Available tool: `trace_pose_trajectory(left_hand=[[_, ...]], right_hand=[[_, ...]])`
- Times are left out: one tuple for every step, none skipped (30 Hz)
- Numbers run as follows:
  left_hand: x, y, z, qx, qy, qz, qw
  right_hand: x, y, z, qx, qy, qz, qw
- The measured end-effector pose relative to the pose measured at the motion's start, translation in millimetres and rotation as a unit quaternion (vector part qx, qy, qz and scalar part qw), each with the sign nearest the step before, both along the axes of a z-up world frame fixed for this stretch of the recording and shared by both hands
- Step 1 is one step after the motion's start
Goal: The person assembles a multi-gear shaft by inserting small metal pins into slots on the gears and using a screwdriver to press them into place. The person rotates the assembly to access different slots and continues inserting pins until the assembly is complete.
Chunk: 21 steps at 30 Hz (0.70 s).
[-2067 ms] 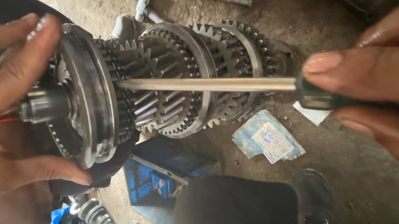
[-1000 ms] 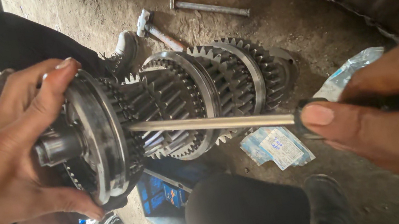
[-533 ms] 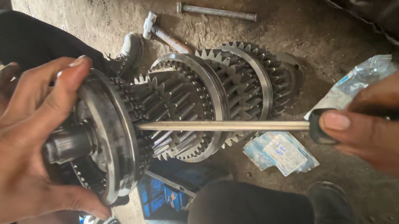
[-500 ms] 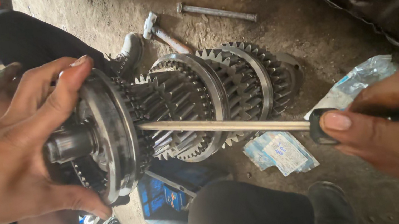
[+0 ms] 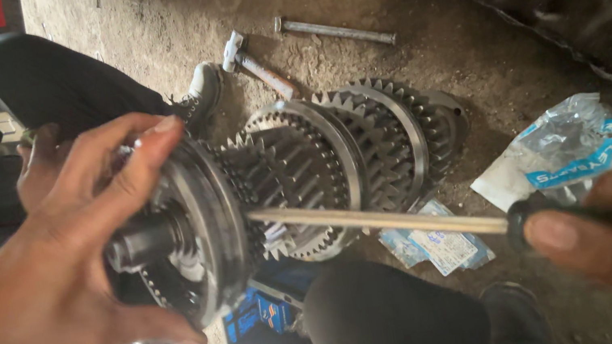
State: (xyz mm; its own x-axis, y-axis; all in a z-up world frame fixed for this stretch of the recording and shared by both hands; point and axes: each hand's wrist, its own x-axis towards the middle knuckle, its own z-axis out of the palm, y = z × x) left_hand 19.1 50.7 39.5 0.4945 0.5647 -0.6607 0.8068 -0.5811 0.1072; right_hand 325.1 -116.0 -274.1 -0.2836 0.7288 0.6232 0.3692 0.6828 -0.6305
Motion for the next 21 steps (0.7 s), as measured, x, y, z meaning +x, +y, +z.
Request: trace_pose_trajectory(left_hand=[[0.0,1.1,-0.4,-0.007,-0.01,-0.002,1.0],[-0.4,0.4,0.0,-0.01,-0.016,-0.002,1.0],[-0.9,-0.3,0.2,-0.012,-0.022,-0.003,1.0],[-1.0,1.5,-1.1,-0.014,-0.032,-0.005,0.999],[-1.2,3.5,-2.1,-0.016,-0.019,0.002,1.0],[-1.9,3.3,-1.2,-0.017,-0.004,0.013,1.0],[-2.7,3.3,0.3,-0.022,-0.001,0.022,1.0],[-3.4,3.1,0.4,-0.027,0.001,0.03,0.999],[-3.8,2.4,0.6,-0.035,-0.01,0.036,0.999],[-3.4,3.0,1.6,-0.038,-0.013,0.04,0.998],[-2.4,3.9,1.9,-0.04,-0.017,0.045,0.998],[-0.4,3.7,1.9,-0.042,-0.015,0.052,0.998],[2.4,3.4,2.1,-0.044,-0.013,0.058,0.997],[5.8,4.3,1.5,-0.037,-0.008,0.046,0.998],[9.6,5.4,0.9,-0.029,-0.003,0.033,0.999],[13.3,4.8,0.4,-0.021,0.001,0.025,0.999],[17.6,4.3,0.3,-0.013,0.005,0.017,1.0],[23.1,3.9,1.9,-0.004,0.012,0.009,1.0],[29.3,3.5,4.2,0.005,0.019,0.001,1.0],[35.8,2.3,5.6,-0.012,0.128,0.063,0.99],[42.2,0.6,6.3,-0.025,0.233,0.127,0.964]], right_hand=[[-0.8,-1.0,-0.8,0.014,-0.016,-0.002,1.0],[-0.7,-3.5,0.8,0.005,-0.014,-0.007,1.0],[-0.7,-5.3,3.2,0.002,-0.016,-0.011,1.0],[0.7,-5.1,5.6,-0.003,-0.017,-0.014,1.0],[0.6,-5.6,9.3,-0.005,-0.02,-0.017,1.0],[0.9,-3.1,12.1,-0.006,-0.017,-0.014,1.0],[0.4,-1.7,16.1,-0.008,-0.017,-0.009,1.0],[-1.0,0.7,19.1,-0.004,-0.02,-0.008,1.0],[-1.3,2.1,22.8,-0.005,-0.021,-0.006,1.0],[-1.5,4.8,25.7,-0.003,-0.021,-0.005,1.0],[-1.8,7.3,27.8,0.0,-0.019,-0.002,1.0],[-1.4,7.3,30.2,-0.003,-0.015,-0.001,1.0],[0.3,6.6,32.3,-0.004,-0.011,0.001,1.0],[1.3,6.7,32.9,-0.007,-0.008,0.0,1.0],[0.9,6.5,33.4,-0.006,-0.01,-0.005,1.0],[3.7,7.1,33.8,-0.006,-0.01,-0.002,1.0],[6.6,8.3,34.2,-0.007,-0.009,-0.001,1.0],[8.7,10.4,34.4,-0.008,-0.004,0.002,1.0],[10.9,13.5,34.6,-0.008,0.001,0.007,1.0],[9.8,11.5,37.6,-0.014,0.01,0.007,1.0],[9.2,9.3,41.1,-0.022,0.02,0.007,1.0]])
